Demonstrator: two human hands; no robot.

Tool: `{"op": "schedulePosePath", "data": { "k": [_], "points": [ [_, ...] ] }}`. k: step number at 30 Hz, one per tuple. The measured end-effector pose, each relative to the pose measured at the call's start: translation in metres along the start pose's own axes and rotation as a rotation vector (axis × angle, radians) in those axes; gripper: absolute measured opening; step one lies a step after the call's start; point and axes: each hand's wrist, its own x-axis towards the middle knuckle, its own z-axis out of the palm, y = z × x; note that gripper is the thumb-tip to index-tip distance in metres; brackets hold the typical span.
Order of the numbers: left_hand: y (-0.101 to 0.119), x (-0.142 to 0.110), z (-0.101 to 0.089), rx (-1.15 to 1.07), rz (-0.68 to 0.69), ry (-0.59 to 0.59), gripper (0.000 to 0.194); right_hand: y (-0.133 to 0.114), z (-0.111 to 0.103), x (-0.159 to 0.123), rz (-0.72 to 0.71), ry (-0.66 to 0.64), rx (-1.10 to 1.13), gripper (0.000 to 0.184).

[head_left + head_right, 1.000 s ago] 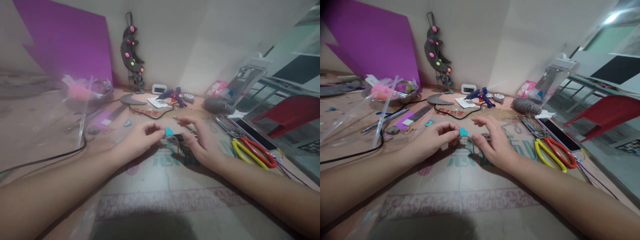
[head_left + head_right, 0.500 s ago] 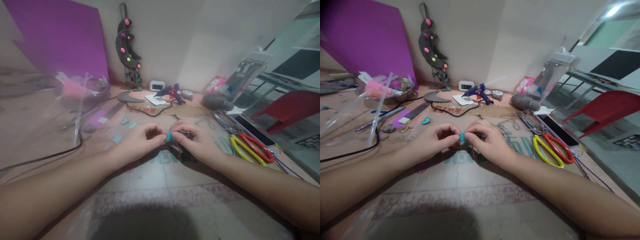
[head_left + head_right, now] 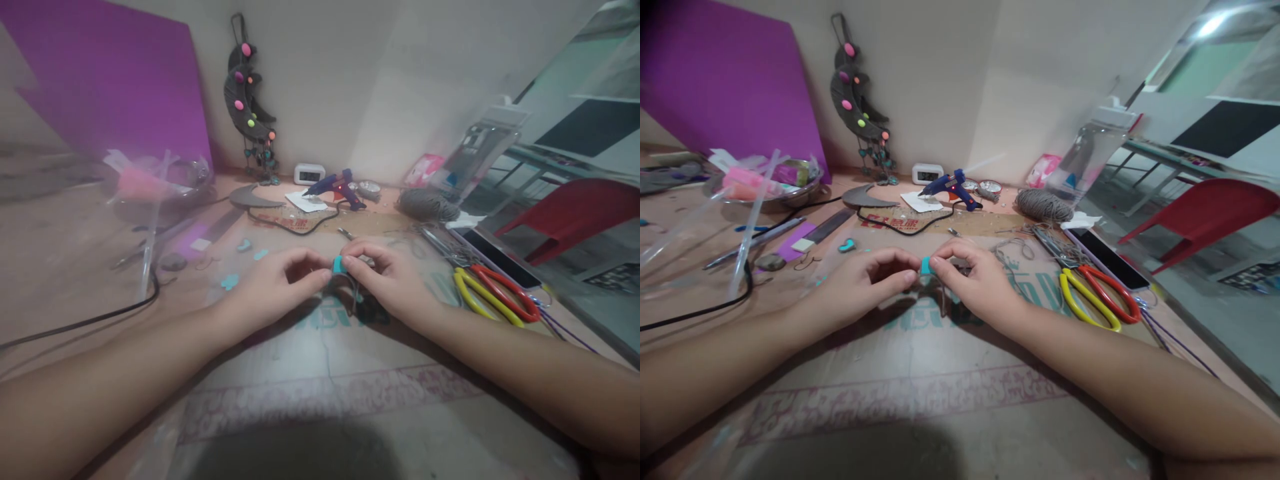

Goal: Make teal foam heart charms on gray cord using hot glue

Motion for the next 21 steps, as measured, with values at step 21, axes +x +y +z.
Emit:
{"op": "schedulePosePath", "data": {
  "k": [21],
  "points": [
    [0.002,0.0008,-0.0002,0.064,-0.014,0.043,0.017,-0.0021,-0.0015,-0.0037,0.005,-0.027,0.098,0.026]
  ]
}}
